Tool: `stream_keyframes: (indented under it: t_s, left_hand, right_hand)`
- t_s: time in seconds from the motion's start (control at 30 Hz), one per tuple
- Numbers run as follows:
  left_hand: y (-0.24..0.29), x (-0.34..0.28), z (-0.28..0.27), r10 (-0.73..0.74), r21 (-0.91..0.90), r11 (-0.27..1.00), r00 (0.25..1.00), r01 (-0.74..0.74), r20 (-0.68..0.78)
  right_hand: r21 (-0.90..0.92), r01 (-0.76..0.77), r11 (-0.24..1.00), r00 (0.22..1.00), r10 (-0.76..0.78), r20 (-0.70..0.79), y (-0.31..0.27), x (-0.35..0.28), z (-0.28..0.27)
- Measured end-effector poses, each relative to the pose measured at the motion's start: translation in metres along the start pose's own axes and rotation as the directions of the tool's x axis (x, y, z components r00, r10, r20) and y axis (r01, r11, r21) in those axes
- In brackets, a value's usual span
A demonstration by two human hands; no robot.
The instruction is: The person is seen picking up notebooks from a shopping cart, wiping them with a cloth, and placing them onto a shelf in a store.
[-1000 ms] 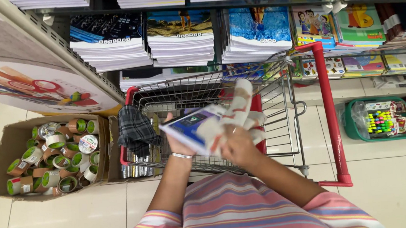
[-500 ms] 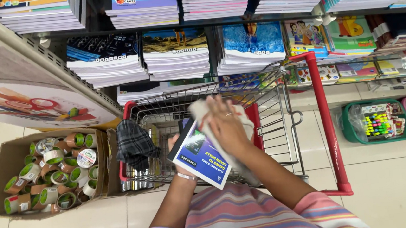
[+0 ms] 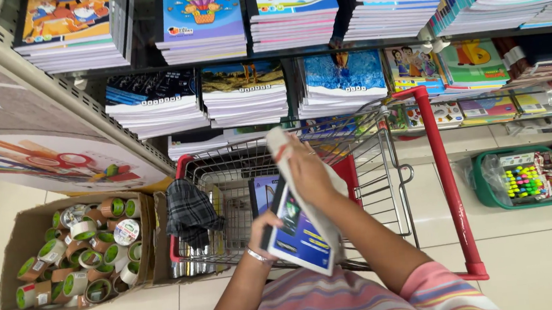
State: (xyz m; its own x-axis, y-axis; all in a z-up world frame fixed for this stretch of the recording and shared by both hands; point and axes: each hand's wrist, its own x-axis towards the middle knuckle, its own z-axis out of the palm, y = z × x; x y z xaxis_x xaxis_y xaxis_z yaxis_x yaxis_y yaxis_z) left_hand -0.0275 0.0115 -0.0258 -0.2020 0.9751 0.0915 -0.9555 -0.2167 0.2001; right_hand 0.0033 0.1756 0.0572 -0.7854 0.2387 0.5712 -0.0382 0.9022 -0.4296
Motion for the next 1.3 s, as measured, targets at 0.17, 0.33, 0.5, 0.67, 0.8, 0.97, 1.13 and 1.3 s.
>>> stream_keyframes:
  t_s: [0.17,0.33,0.5,0.67,0.8,0.97,1.13,1.3]
  left_hand:
    - [0.007,0.017,0.024,0.032,0.524,0.828,0.918,0.196,-0.394]
    - [0.000,0.021,-0.001,0.221,0.880,0.334,0.879,0.338,-0.422]
    - [0.010,0.012,0.065,0.193,0.858,0.454,0.913,0.242,-0.359]
    - [0.041,0.009,0.042,-0.158,0.438,0.824,0.889,0.358,-0.429]
    - [0.026,0.009,0.014,-0.072,0.713,0.634,0.941,0.299,-0.330]
    - [0.001,0.002,0.013,0.043,0.788,0.575,0.953,0.222,-0.300]
    - [-0.007,0.001,-0.004,0.008,0.732,0.555,0.877,0.396,-0.480]
    - [-0.012,0.010,-0.091,0.103,0.839,0.323,0.865,0.438,-0.491]
  right_hand:
    - [-0.017,-0.493,0.870,0.862,0.491,0.130,0.022,-0.008,0.011]
    - [0.103,-0.165,0.981,0.976,0.177,-0.125,0.030,-0.001,-0.001]
    - [0.208,-0.507,0.836,0.846,0.529,-0.066,0.061,-0.005,-0.020]
    - [0.009,0.065,0.998,0.992,-0.063,-0.108,0.015,0.012,-0.033]
    - [0.005,0.126,0.992,0.969,-0.122,-0.212,0.009,0.012,-0.027]
    - [0.334,-0.274,0.902,0.913,0.353,-0.203,0.015,-0.010,-0.011]
    - [0.517,-0.613,0.598,0.707,0.706,0.021,0.017,-0.031,0.006]
    - [0.273,-0.170,0.947,0.972,0.207,-0.114,0.000,-0.036,0.019]
